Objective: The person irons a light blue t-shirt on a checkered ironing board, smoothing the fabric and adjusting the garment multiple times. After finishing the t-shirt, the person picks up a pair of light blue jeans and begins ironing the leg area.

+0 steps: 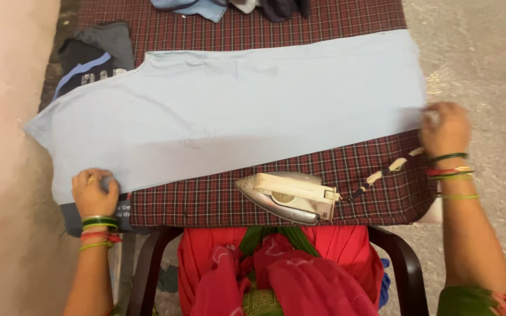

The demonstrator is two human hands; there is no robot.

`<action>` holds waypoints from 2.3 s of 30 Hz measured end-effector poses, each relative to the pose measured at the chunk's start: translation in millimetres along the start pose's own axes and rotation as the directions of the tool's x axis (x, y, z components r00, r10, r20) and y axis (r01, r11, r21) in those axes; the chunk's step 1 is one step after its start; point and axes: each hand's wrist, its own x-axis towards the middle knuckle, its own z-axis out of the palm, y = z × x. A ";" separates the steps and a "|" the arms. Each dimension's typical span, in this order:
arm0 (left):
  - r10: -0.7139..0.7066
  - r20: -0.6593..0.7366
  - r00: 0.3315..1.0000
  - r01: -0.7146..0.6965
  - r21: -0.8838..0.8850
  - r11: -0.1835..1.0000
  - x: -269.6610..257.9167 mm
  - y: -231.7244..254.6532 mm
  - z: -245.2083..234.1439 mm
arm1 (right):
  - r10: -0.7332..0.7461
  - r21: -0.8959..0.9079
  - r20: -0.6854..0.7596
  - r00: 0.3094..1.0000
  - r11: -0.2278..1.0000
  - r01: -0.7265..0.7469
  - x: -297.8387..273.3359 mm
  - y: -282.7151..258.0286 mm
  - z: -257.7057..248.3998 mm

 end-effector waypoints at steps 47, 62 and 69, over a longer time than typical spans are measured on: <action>0.223 0.215 0.951 -0.227 -0.004 0.974 59.4 105.5 57.8 | -0.096 0.844 0.193 0.977 0.524 -0.115 135.7 -457.9 83.3; 0.231 0.305 0.924 -0.237 -0.020 0.971 193.6 179.0 121.0 | -0.078 0.831 0.351 0.933 0.485 -0.272 95.7 -345.9 38.1; 0.173 0.317 0.932 -0.184 0.004 0.983 221.6 177.4 128.8 | 0.029 0.874 0.317 0.948 0.379 -0.304 179.5 -348.2 98.8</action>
